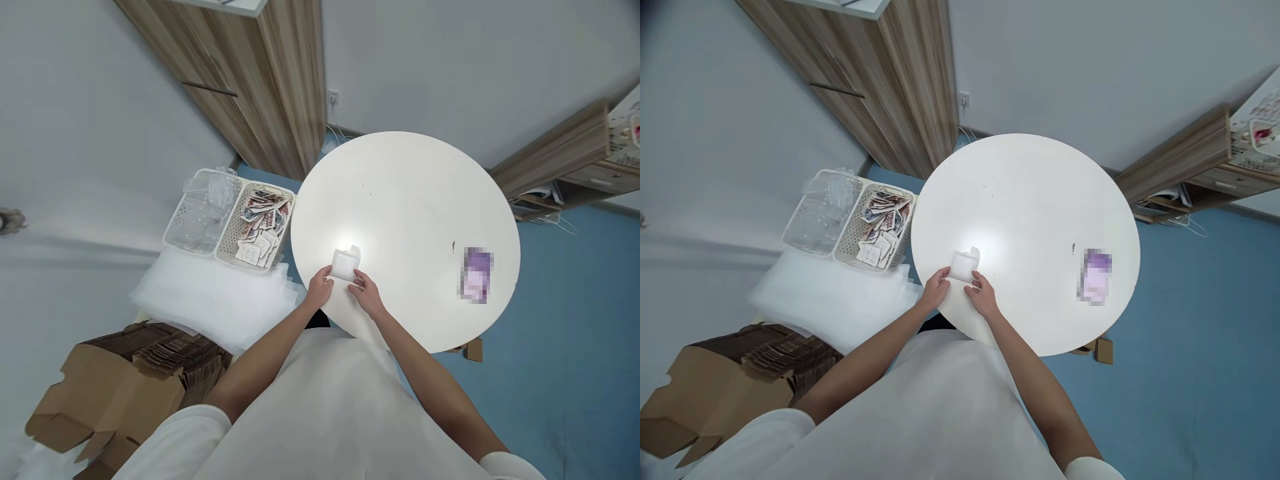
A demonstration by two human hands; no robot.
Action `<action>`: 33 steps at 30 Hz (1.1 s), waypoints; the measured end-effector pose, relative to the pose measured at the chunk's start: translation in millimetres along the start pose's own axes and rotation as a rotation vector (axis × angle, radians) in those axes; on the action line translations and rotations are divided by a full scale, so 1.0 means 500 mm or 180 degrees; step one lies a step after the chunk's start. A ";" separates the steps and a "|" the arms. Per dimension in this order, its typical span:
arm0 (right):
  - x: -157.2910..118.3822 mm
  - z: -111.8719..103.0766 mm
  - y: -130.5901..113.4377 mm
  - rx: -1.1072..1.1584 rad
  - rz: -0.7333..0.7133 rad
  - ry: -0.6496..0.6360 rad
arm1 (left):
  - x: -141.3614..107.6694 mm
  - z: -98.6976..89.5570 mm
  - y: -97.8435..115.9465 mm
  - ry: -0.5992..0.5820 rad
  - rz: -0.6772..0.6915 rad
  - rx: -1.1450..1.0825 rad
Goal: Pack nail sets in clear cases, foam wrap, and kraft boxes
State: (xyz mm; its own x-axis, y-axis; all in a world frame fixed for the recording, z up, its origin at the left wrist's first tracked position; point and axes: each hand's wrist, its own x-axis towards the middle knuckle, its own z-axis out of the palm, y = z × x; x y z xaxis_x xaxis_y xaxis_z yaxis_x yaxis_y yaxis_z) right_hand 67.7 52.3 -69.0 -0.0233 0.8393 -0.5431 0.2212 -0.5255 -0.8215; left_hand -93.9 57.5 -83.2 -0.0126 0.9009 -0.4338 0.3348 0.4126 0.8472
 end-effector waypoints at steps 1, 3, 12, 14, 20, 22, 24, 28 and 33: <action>0.015 0.018 -0.014 0.0004 -0.0027 -0.0025 | 0.011 -0.018 -0.005 0.0039 -0.0026 -0.0036; 0.044 0.054 -0.040 -0.0011 -0.0067 -0.0093 | 0.033 -0.054 -0.014 0.0137 -0.0065 -0.0049; 0.143 0.167 -0.114 -0.0044 -0.0162 -0.0177 | 0.125 -0.172 -0.024 0.0382 -0.0004 0.0087; 0.154 0.182 -0.127 -0.0049 -0.0175 -0.0189 | 0.137 -0.185 -0.023 0.0430 0.0039 0.0054; 0.166 0.197 -0.136 -0.0124 -0.0224 -0.0110 | 0.147 -0.196 -0.026 0.0391 0.0180 -0.0016; 0.165 0.197 -0.132 -0.0133 -0.0259 -0.0101 | 0.145 -0.195 -0.028 0.0380 0.0187 -0.0017; 0.163 0.197 -0.130 -0.0143 -0.0306 -0.0103 | 0.144 -0.193 -0.028 0.0377 0.0206 -0.0026; 0.158 0.191 -0.126 -0.0135 -0.0385 -0.0111 | 0.135 -0.189 -0.025 0.0437 0.0287 -0.0023; 0.132 0.164 -0.119 -0.0094 -0.0513 -0.0094 | 0.096 -0.182 -0.021 0.0552 0.0209 -0.0015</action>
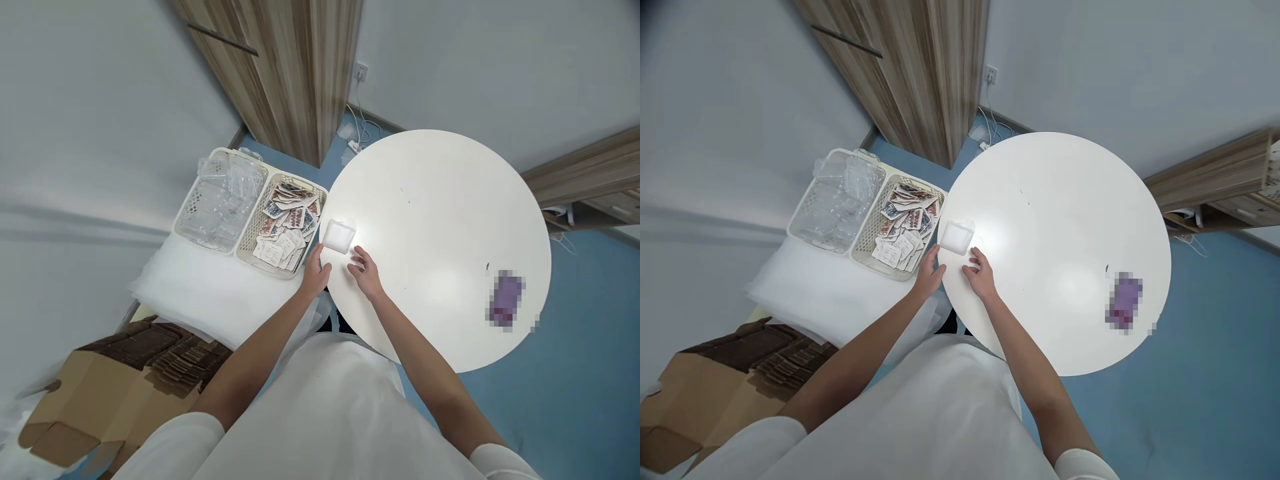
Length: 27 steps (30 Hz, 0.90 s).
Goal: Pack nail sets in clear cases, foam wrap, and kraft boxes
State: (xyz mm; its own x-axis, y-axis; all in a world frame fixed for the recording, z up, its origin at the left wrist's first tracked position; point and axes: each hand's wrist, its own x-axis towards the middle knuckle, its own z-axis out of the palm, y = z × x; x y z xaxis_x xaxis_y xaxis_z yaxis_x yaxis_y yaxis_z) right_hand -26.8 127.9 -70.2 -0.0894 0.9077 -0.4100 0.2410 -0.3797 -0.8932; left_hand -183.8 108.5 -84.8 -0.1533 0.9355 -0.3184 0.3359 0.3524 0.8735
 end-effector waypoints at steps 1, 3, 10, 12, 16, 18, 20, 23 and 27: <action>-0.010 -0.007 0.000 -0.0006 -0.0029 -0.0005 | -0.014 -0.001 0.001 0.0005 -0.0014 -0.0010; -0.035 -0.020 0.000 -0.0025 -0.0110 -0.0026 | -0.046 -0.003 0.004 0.0029 -0.0036 -0.0047; -0.109 -0.024 0.023 -0.0148 -0.0332 -0.0562 | -0.198 -0.013 -0.012 0.0381 -0.0340 -0.0033; -0.120 -0.005 0.030 -0.0182 -0.0354 -0.0865 | -0.244 -0.023 -0.019 0.0475 -0.0433 0.0108; -0.135 0.047 0.021 -0.0336 -0.0466 -0.1478 | -0.328 -0.069 -0.022 0.0693 -0.0498 0.0249; -0.141 0.075 0.007 -0.0451 -0.0573 -0.1768 | -0.365 -0.105 -0.016 0.0819 -0.0389 0.0370; -0.146 0.104 -0.011 -0.0695 -0.0708 -0.2018 | -0.401 -0.150 -0.010 0.1092 -0.0254 0.0603; -0.161 0.161 -0.041 -0.1241 -0.1068 -0.2286 | -0.456 -0.223 -0.015 0.1850 -0.0239 0.0947; -0.217 0.274 -0.084 -0.1802 -0.1946 -0.2501 | -0.535 -0.309 -0.068 0.2750 -0.0605 0.1296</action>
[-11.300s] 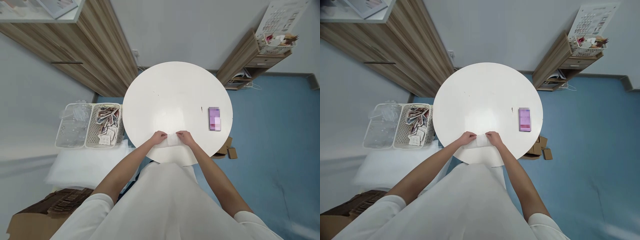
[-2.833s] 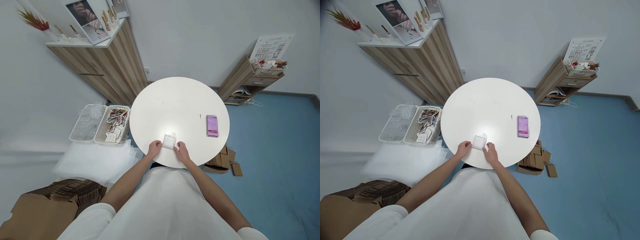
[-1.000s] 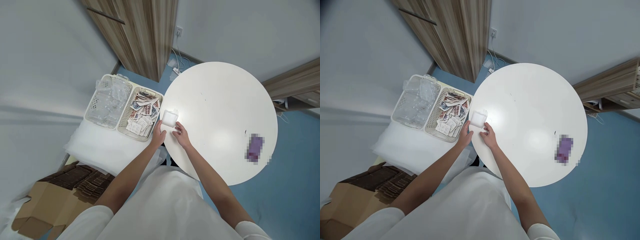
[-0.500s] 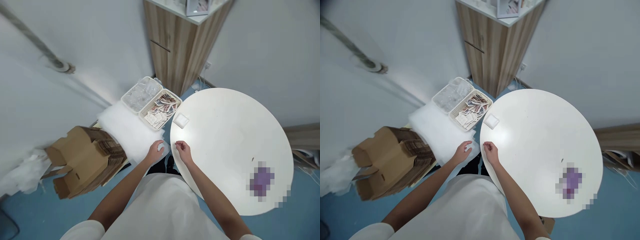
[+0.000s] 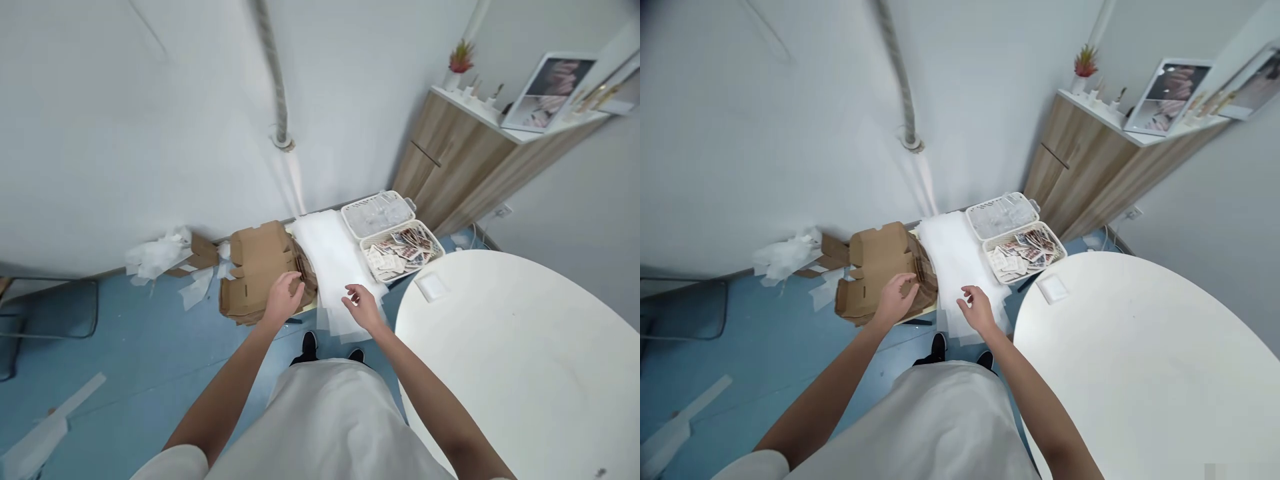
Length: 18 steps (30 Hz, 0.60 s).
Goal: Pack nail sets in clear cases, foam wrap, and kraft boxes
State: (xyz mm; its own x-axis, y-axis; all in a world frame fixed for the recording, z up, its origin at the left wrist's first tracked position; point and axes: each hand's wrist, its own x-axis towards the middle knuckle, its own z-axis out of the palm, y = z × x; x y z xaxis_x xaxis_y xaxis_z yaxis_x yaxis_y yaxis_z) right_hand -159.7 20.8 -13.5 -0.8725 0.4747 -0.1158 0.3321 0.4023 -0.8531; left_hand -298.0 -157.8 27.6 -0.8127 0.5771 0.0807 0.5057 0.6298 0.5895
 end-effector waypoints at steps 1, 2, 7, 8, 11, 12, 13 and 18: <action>0.017 0.022 -0.030 -0.0200 -0.0179 -0.0055 | 0.001 -0.016 -0.029 0.0058 -0.0103 0.0194; 0.034 0.046 -0.061 -0.0413 -0.0345 -0.0121 | 0.002 -0.031 -0.060 0.0045 -0.0205 0.0422; 0.105 0.165 -0.187 -0.1926 -0.0773 -0.0304 | 0.000 -0.086 -0.200 -0.0327 -0.0579 0.1347; 0.115 0.185 -0.199 -0.2250 -0.0750 -0.0299 | -0.001 -0.093 -0.224 -0.0382 -0.0626 0.1404; 0.134 0.229 -0.213 -0.2958 -0.0551 -0.0259 | -0.009 -0.105 -0.281 -0.0561 -0.0687 0.1340; 0.137 0.238 -0.214 -0.3105 -0.0497 -0.0248 | -0.013 -0.106 -0.293 -0.0618 -0.0689 0.1271; 0.139 0.243 -0.213 -0.3211 -0.0457 -0.0245 | -0.018 -0.106 -0.300 -0.0657 -0.0685 0.1200; 0.144 0.237 -0.222 -0.3098 -0.0237 -0.0208 | -0.040 -0.088 -0.274 -0.0672 -0.0035 0.0752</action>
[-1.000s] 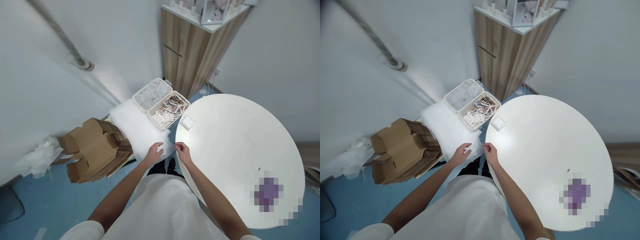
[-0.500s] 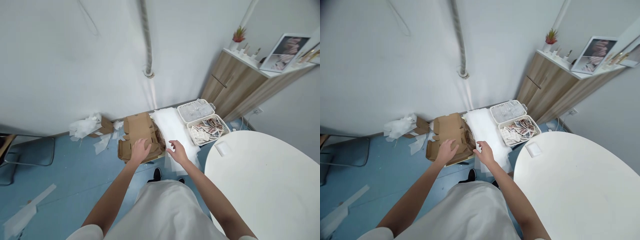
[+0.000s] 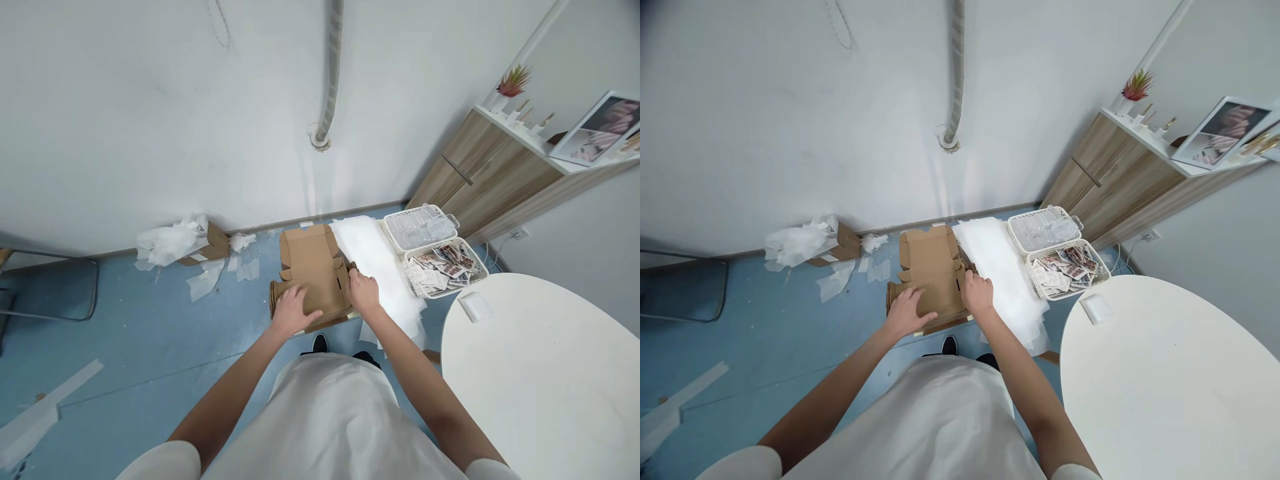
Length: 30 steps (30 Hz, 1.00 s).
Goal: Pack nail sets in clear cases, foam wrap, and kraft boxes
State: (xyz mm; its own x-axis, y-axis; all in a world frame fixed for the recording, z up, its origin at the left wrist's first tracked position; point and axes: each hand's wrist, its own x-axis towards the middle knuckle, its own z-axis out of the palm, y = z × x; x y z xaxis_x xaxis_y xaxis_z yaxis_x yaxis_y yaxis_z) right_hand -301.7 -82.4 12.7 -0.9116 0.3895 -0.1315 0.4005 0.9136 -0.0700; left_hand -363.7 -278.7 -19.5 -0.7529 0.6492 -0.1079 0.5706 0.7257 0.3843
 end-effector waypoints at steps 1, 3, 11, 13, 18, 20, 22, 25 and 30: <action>0.001 -0.005 0.002 0.0135 0.0058 -0.0029 | -0.002 0.003 0.011 -0.0057 0.0161 -0.0093; 0.005 -0.012 0.010 0.0491 0.0172 -0.0074 | -0.002 0.006 0.027 -0.0093 0.0325 -0.0237; -0.005 0.000 0.047 0.2213 0.0580 0.0036 | 0.002 -0.003 0.017 -0.0065 0.0805 -0.0440; -0.024 0.000 0.041 0.2183 0.0497 0.0274 | 0.002 -0.001 0.021 -0.0213 0.0815 -0.0305; -0.090 -0.003 -0.002 0.1088 -0.0693 0.0814 | 0.005 0.009 0.036 -0.0144 0.0508 -0.0155; -0.110 0.010 -0.019 0.0609 -0.1179 0.0379 | 0.006 0.007 0.038 -0.0047 0.0549 -0.0200; -0.121 0.028 -0.029 0.0294 -0.1180 0.0064 | 0.007 0.000 0.039 0.0087 0.0588 -0.0233; -0.124 0.047 -0.027 0.0405 -0.0804 -0.0129 | 0.005 -0.016 0.041 0.0358 0.0586 -0.0290; -0.109 0.014 0.002 0.2230 -0.0068 0.0111 | -0.010 -0.030 0.047 0.0670 0.0732 -0.0413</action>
State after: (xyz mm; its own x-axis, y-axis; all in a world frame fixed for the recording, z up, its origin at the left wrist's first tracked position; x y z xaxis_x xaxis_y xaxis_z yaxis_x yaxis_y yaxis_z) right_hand -250.9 -103.7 13.0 -0.9176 0.3866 -0.0920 0.3374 0.6353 -0.6946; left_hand -351.6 -268.2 3.9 -0.6683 0.7213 0.1817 0.6970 0.5220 0.4916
